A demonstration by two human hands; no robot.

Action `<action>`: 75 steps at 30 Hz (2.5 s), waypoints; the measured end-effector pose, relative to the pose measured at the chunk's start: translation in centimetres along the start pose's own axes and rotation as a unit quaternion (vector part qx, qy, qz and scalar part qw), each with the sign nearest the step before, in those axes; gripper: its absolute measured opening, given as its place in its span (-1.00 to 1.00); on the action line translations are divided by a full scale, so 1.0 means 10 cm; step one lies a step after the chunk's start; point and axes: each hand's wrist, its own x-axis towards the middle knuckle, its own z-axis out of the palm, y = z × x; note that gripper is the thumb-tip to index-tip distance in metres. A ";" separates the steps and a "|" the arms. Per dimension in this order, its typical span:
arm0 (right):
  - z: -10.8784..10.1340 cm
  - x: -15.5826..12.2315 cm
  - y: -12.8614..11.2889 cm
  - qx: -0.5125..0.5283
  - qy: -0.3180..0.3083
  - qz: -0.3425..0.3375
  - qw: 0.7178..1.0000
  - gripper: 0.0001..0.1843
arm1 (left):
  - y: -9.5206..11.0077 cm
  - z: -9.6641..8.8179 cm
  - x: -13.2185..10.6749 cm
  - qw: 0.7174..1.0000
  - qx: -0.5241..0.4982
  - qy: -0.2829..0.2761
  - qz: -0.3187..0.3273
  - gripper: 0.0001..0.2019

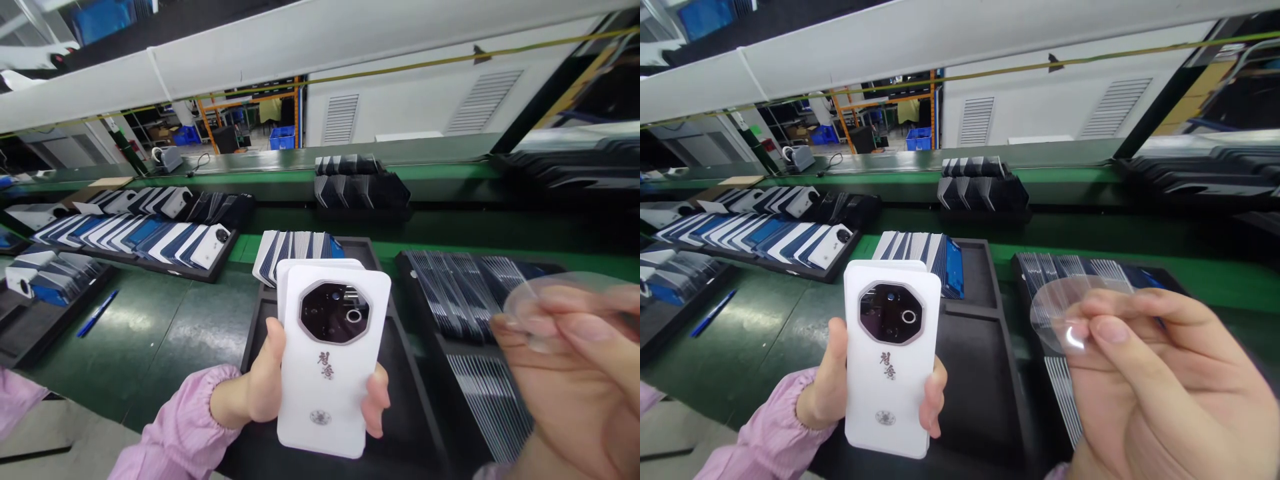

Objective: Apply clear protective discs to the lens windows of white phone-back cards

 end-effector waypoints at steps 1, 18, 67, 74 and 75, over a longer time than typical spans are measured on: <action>0.05 -0.01 -0.03 0.026 0.018 0.025 0.999 -0.77 | 0.00 0.00 0.00 1.000 0.001 0.001 0.000 -0.02; 0.11 0.00 -0.01 0.065 0.063 0.050 0.995 -0.66 | 0.05 0.06 -0.02 0.997 -0.058 0.010 -0.052 -0.02; 0.39 -0.28 0.14 -0.344 -0.009 -0.278 0.897 -0.38 | -0.16 -0.20 0.16 0.994 -0.047 0.040 -0.093 -0.24; 0.32 -0.16 0.22 -0.221 -0.240 -0.045 0.944 -0.29 | 0.01 -0.15 0.18 0.987 0.098 0.121 -0.029 -0.63; 0.33 -0.17 0.23 -0.215 -0.252 -0.026 0.943 -0.43 | 0.03 -0.15 0.19 0.983 0.119 0.141 -0.008 -0.65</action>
